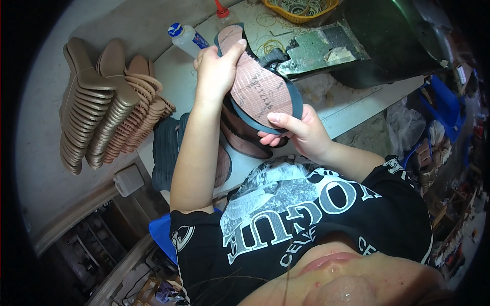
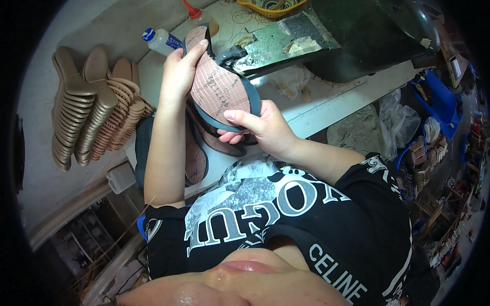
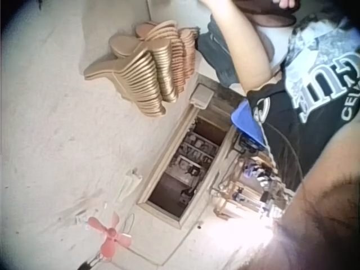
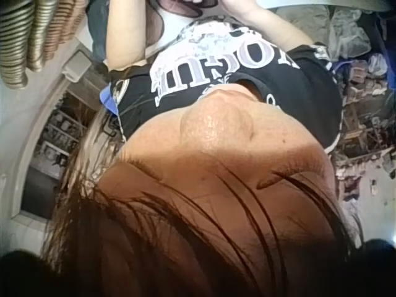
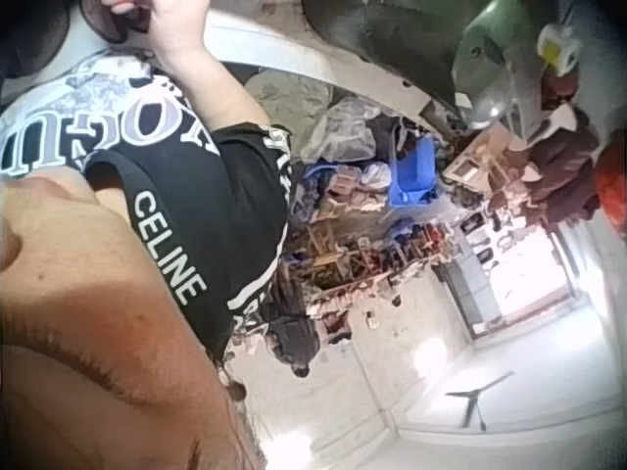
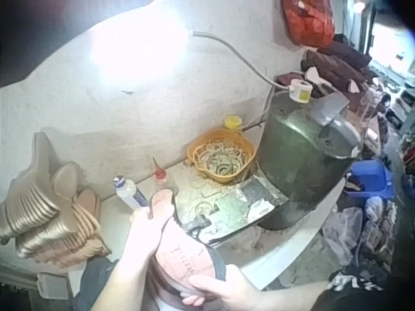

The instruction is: Inspect and assemble shoe insoles by aligning and stacking them.

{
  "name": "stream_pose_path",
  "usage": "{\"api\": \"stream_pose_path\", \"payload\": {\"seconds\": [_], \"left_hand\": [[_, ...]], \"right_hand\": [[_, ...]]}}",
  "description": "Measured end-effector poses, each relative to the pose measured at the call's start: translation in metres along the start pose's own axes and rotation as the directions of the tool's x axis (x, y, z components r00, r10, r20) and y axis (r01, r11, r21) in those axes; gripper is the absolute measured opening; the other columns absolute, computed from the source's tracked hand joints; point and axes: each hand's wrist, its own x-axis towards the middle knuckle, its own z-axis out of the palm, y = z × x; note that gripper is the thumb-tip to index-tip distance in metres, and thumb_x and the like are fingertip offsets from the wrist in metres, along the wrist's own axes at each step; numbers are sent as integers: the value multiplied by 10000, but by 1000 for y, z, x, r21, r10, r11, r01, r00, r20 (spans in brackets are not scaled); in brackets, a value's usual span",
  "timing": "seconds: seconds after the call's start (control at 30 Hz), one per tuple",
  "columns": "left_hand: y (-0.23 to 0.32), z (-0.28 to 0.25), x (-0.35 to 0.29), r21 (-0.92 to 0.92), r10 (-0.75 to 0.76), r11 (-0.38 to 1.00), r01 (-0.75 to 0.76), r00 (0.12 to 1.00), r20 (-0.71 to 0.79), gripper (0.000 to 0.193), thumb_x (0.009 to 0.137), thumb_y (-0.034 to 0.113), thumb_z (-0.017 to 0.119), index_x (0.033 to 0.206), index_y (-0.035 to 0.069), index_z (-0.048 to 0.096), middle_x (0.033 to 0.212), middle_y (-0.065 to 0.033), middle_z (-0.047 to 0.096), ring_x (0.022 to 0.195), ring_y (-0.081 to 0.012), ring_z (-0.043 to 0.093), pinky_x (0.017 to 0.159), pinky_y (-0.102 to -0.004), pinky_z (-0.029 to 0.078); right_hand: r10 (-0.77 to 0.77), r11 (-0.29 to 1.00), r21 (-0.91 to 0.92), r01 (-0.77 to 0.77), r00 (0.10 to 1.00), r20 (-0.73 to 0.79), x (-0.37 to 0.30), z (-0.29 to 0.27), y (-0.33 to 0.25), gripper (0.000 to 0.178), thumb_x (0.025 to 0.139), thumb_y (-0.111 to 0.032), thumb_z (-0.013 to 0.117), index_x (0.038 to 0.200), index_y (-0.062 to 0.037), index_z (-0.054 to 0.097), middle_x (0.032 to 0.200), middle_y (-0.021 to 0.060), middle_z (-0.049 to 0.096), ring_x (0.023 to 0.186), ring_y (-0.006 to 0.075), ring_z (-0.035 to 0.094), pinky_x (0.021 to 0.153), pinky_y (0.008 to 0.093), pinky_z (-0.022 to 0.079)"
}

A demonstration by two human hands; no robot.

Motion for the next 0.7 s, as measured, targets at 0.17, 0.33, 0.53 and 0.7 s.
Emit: {"api": "stream_pose_path", "payload": {"seconds": [0.17,0.33,0.53,0.7], "left_hand": [[3,-10,10,28,52,998,-51,998,-35,934,741,633,609,1193,-175,484,1311,-336,419,1266,-418,349,1068,-433,277],[10,-39,20,-63,636,726,-685,633,440,550,774,395,705,1191,62,572,1294,-148,484,1232,-258,427,1055,-358,298],[40,-54,20,-76,194,968,-237,524,830,367,752,316,756,925,38,589,829,11,578,805,-69,515,722,-225,424],[36,-57,8,-120,176,984,-133,587,790,366,773,357,744,852,53,556,755,32,538,724,-51,480,637,-209,397]], "right_hand": [[-10,999,37,11,999,-40,12,10,-10,255,896,-198,596,965,44,643,831,158,678,696,177,677,631,246,541],[-24,995,97,27,999,-32,21,16,-17,278,900,-211,592,969,56,626,839,154,671,706,186,677,644,255,553],[-28,999,33,32,994,-104,22,19,-25,367,914,-296,584,995,61,619,863,148,672,711,180,680,636,240,554],[-31,999,6,32,995,-99,24,17,-26,424,920,-355,570,1013,57,620,888,138,675,714,174,682,618,227,551]]}}
